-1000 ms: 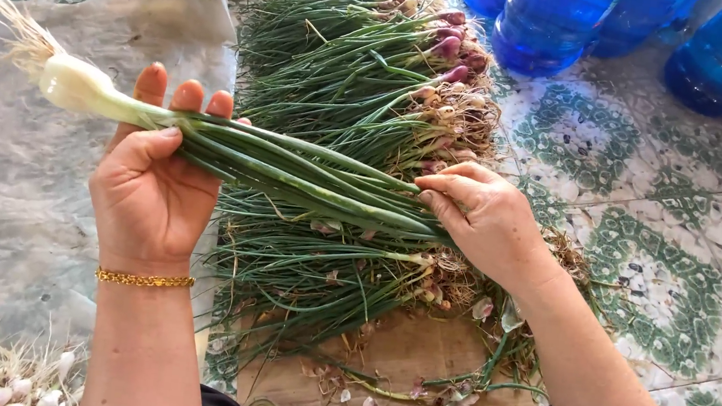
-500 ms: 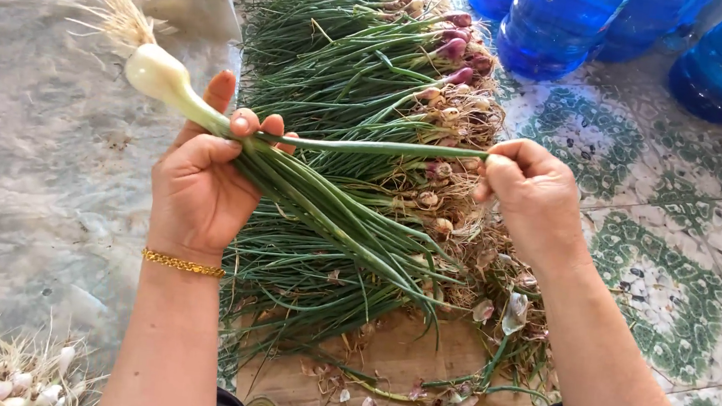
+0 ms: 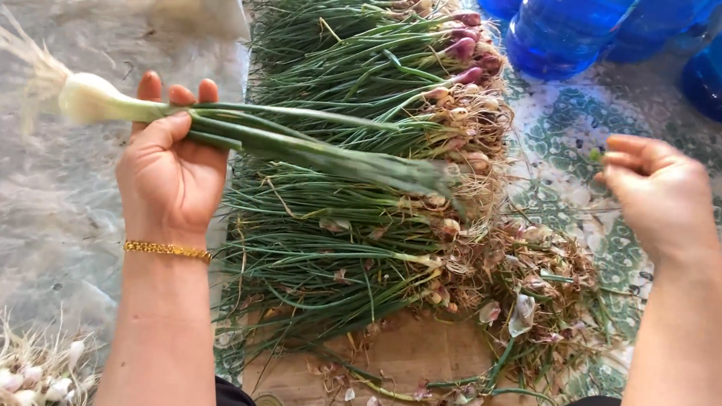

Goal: Peeling the outer skin off green onions/scallions from a large pile on the floor.

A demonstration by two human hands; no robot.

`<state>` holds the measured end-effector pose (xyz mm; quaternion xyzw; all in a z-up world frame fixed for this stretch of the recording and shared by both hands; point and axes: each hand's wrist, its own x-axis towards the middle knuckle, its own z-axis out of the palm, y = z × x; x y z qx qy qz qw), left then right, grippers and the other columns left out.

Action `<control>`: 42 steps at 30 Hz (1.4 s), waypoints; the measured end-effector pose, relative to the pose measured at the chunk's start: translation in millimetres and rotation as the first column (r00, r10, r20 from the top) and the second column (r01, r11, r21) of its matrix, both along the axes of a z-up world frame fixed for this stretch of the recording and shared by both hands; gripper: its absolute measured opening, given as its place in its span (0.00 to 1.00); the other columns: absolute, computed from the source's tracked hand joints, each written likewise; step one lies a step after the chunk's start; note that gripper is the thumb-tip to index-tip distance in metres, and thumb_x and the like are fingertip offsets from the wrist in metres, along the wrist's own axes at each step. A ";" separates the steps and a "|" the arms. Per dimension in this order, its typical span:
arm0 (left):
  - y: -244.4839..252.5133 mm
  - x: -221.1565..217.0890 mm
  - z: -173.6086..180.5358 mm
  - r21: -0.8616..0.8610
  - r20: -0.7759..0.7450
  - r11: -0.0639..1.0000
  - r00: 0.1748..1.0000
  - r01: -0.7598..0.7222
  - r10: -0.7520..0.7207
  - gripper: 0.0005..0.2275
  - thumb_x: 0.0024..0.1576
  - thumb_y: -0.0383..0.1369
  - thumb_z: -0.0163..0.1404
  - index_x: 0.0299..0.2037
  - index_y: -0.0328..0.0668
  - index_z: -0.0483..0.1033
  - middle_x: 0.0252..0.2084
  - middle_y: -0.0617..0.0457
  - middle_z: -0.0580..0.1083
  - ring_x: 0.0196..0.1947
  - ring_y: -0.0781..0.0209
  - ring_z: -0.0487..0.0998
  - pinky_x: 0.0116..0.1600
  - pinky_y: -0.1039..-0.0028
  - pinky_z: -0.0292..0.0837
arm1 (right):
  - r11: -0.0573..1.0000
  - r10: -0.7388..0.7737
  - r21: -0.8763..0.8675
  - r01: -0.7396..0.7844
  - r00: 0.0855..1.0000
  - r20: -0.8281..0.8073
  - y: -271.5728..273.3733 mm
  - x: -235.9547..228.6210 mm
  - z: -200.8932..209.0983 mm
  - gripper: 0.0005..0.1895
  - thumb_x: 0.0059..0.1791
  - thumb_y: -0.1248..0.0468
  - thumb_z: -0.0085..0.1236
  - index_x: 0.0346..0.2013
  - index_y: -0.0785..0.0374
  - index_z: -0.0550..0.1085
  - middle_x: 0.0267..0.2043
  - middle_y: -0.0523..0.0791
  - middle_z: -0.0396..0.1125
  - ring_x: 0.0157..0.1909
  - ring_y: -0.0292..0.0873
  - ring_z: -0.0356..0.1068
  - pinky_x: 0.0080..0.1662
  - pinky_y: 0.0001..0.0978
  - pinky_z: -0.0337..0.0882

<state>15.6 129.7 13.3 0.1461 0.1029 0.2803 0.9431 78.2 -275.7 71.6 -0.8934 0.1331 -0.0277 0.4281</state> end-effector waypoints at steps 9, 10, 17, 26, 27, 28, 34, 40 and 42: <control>7.3 2.4 -4.8 -0.083 -0.052 0.991 0.993 -0.109 0.105 0.16 0.55 0.10 0.42 0.46 0.41 0.71 0.42 0.41 0.72 0.50 0.36 0.75 0.60 0.46 0.74 | 0.985 0.161 -0.081 -0.151 0.977 0.138 -6.8 3.0 -14.3 0.12 0.54 0.63 0.53 0.53 0.60 0.74 0.44 0.43 0.70 0.41 0.35 0.66 0.41 0.27 0.67; 6.8 3.3 -4.7 -0.079 -0.054 0.992 0.994 -0.096 0.091 0.16 0.56 0.11 0.43 0.46 0.42 0.71 0.42 0.41 0.72 0.50 0.35 0.75 0.59 0.46 0.74 | 0.982 0.185 -0.065 -0.179 0.975 0.119 1.6 -1.9 -6.2 0.12 0.54 0.63 0.52 0.53 0.58 0.74 0.43 0.43 0.70 0.39 0.37 0.66 0.39 0.28 0.67; 4.7 -1.3 2.0 -0.100 -0.083 0.990 0.992 -0.101 0.093 0.16 0.55 0.11 0.43 0.47 0.41 0.70 0.43 0.41 0.71 0.51 0.37 0.76 0.59 0.46 0.75 | 0.959 0.279 -0.030 -0.283 0.955 -0.099 45.6 -20.5 5.0 0.18 0.50 0.59 0.51 0.55 0.51 0.73 0.48 0.43 0.68 0.45 0.41 0.67 0.47 0.35 0.69; 5.5 -2.9 3.0 -0.101 -0.117 0.989 0.989 -0.107 0.095 0.15 0.55 0.12 0.44 0.45 0.41 0.70 0.45 0.41 0.72 0.49 0.36 0.76 0.55 0.43 0.75 | 0.688 0.726 -0.303 -0.660 0.633 0.268 43.3 -13.4 -40.0 0.06 0.44 0.60 0.61 0.36 0.47 0.80 0.59 0.43 0.64 0.65 0.47 0.58 0.64 0.56 0.54; 5.2 -3.1 3.2 -0.107 -0.126 0.988 0.988 -0.107 0.094 0.14 0.55 0.12 0.44 0.44 0.41 0.70 0.44 0.41 0.72 0.48 0.36 0.76 0.55 0.41 0.75 | 0.665 0.743 -0.432 -0.609 0.597 0.302 42.1 -9.5 -48.8 0.09 0.45 0.59 0.62 0.39 0.45 0.79 0.60 0.44 0.64 0.63 0.49 0.59 0.63 0.55 0.53; 5.0 -2.6 4.1 -0.114 -0.132 0.988 0.987 -0.108 0.092 0.13 0.55 0.12 0.45 0.43 0.40 0.70 0.43 0.40 0.72 0.47 0.36 0.77 0.54 0.40 0.75 | 0.633 0.764 -0.554 -0.541 0.555 0.330 40.9 -4.7 -56.8 0.11 0.45 0.58 0.63 0.42 0.43 0.79 0.60 0.45 0.65 0.62 0.51 0.61 0.63 0.54 0.52; 5.7 -5.1 6.3 -0.120 -0.120 0.990 0.991 -0.072 0.058 0.09 0.56 0.13 0.45 0.39 0.37 0.71 0.43 0.42 0.72 0.48 0.38 0.77 0.56 0.42 0.75 | 0.655 0.720 -0.682 -0.324 0.540 0.435 39.2 2.5 -71.0 0.08 0.47 0.58 0.64 0.41 0.49 0.81 0.56 0.44 0.68 0.56 0.54 0.61 0.54 0.53 0.60; 5.5 -6.5 6.7 -0.125 -0.130 0.991 0.991 -0.051 0.034 0.08 0.56 0.14 0.45 0.39 0.35 0.70 0.43 0.42 0.72 0.48 0.37 0.76 0.56 0.44 0.75 | 0.665 0.687 -0.689 -0.289 0.599 0.412 38.9 4.5 -74.2 0.09 0.48 0.56 0.63 0.42 0.50 0.81 0.55 0.43 0.69 0.54 0.52 0.61 0.52 0.52 0.61; 4.4 -6.3 8.2 -0.131 -0.132 0.990 0.991 -0.050 0.032 0.08 0.56 0.14 0.45 0.40 0.35 0.70 0.43 0.42 0.72 0.48 0.37 0.76 0.56 0.44 0.75 | 0.679 0.676 -0.670 -0.301 0.611 0.411 38.4 4.4 -73.9 0.08 0.48 0.57 0.62 0.41 0.51 0.81 0.54 0.43 0.69 0.54 0.52 0.60 0.52 0.52 0.60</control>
